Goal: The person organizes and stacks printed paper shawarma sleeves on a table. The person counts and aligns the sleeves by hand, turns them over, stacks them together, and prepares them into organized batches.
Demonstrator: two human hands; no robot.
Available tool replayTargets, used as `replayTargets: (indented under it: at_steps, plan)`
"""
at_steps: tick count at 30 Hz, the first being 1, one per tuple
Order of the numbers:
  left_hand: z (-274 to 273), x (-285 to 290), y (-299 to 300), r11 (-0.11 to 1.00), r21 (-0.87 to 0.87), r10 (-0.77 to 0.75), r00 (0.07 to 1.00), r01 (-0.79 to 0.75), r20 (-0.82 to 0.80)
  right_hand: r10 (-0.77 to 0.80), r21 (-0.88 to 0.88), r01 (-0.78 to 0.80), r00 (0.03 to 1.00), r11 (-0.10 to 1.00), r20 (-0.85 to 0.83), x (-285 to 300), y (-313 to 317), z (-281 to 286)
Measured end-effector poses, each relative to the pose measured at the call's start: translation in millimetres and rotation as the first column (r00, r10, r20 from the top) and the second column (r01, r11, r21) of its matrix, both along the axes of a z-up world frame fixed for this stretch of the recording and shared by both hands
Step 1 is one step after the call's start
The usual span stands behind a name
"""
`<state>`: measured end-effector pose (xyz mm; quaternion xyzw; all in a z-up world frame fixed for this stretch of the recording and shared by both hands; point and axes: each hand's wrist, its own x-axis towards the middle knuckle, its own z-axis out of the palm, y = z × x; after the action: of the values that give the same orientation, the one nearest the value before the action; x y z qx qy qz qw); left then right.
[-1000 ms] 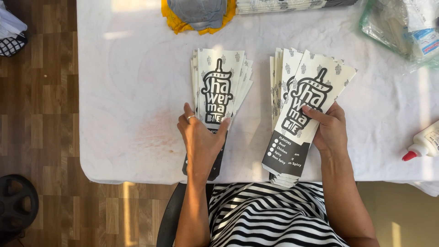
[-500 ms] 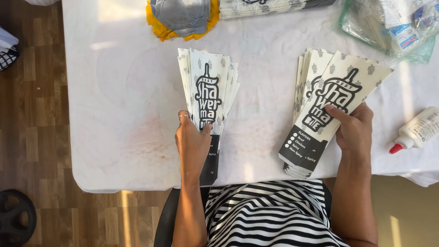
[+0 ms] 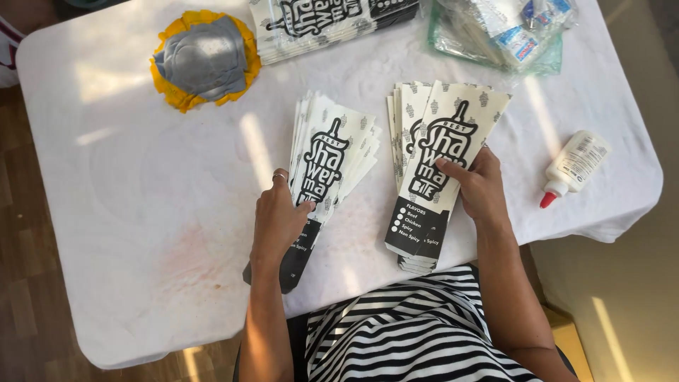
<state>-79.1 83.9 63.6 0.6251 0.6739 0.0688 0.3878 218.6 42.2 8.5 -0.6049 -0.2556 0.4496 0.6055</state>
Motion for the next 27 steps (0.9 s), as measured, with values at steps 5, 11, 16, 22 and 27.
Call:
replayTargets:
  at_steps: [5,11,16,22,27]
  plan:
    - [9.9,10.0,2.1,0.999,-0.031,-0.019,0.999,0.018,-0.026,-0.062,0.017,0.063,0.993,0.998,-0.097,0.1,-2.6,8.8]
    - [10.9,13.9,4.6,0.998,-0.030,-0.061,0.996,0.059,-0.064,-0.159,0.015,0.168,0.959,0.986,-0.236,28.5,-16.0,31.7]
    - [-0.7,13.6,7.4,0.988,-0.043,-0.147,0.989,0.147,0.011,-0.216,0.009,0.226,0.941,0.974,-0.260,60.6,-30.2,40.3]
    - [-3.9,17.6,9.1,0.960,-0.093,-0.196,0.870,0.265,0.452,-0.288,-0.003,0.293,0.937,0.956,-0.195,103.8,-42.6,24.5]
    - [-0.6,36.2,24.0,0.868,-0.434,0.478,0.640,-0.240,0.602,-0.276,0.008,0.293,0.909,0.956,-0.311,132.9,-43.6,16.2]
